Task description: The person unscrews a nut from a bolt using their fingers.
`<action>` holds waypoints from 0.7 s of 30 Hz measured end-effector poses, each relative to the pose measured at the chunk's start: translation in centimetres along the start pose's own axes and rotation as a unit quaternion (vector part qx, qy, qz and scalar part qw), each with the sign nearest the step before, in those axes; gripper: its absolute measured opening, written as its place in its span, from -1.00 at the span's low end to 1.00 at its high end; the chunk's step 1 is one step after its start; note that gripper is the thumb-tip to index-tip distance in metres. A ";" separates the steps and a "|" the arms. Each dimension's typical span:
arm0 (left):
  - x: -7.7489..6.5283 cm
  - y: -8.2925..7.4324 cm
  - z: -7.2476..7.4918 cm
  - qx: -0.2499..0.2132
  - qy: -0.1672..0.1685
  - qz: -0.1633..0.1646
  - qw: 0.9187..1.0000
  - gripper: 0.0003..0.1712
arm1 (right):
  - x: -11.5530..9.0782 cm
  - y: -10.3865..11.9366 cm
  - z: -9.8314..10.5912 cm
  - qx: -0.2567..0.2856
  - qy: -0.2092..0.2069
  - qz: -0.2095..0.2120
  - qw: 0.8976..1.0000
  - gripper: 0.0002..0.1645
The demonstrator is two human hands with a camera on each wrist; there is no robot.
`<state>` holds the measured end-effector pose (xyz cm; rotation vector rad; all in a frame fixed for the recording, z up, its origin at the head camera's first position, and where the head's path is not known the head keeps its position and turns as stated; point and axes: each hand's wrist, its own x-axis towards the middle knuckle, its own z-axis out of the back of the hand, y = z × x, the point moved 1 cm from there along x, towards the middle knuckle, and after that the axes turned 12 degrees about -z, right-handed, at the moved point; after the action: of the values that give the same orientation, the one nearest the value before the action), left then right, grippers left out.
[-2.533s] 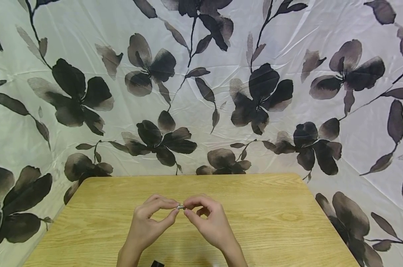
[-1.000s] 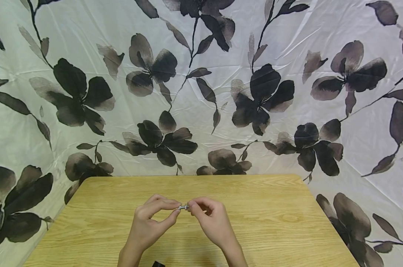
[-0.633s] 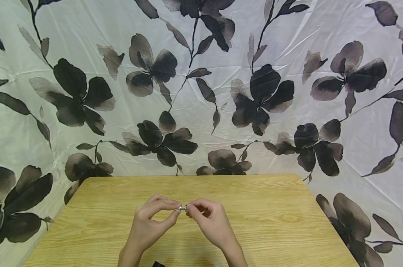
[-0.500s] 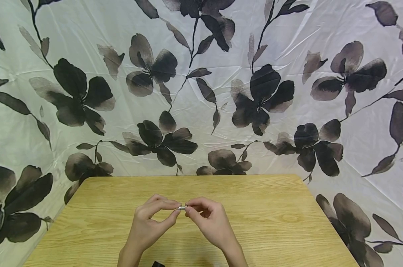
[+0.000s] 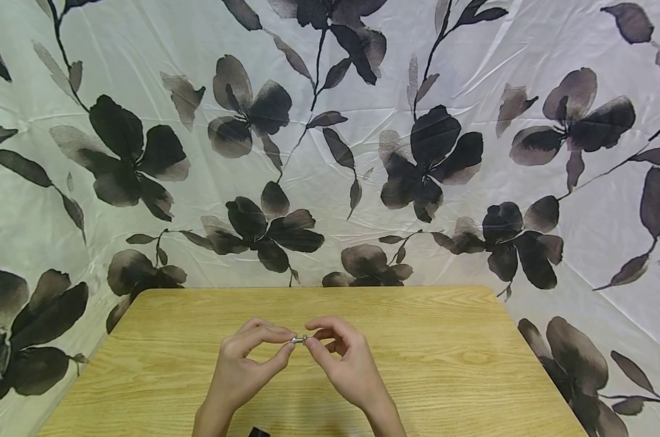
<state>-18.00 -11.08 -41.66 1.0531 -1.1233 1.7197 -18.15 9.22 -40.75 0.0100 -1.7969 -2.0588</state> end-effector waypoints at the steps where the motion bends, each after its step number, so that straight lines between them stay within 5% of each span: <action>1: 0.0 0.0 0.0 0.000 -0.001 -0.002 1.000 -0.62 | 0.0 0.0 0.1 -0.004 -0.008 -0.016 1.000 -0.80; 8: 0.1 -0.1 -0.1 0.003 0.002 0.003 1.000 -0.64 | 0.3 -0.2 0.3 -0.046 0.004 -0.102 0.994 -0.74; 21: 0.1 0.0 -0.2 -0.001 0.006 0.009 1.000 -0.64 | 0.2 -0.1 0.4 -0.031 0.023 -0.077 0.996 -0.80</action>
<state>-18.06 -10.87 -41.64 1.0327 -1.1292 1.7362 -18.47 9.55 -40.76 0.1813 -1.7526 -2.2017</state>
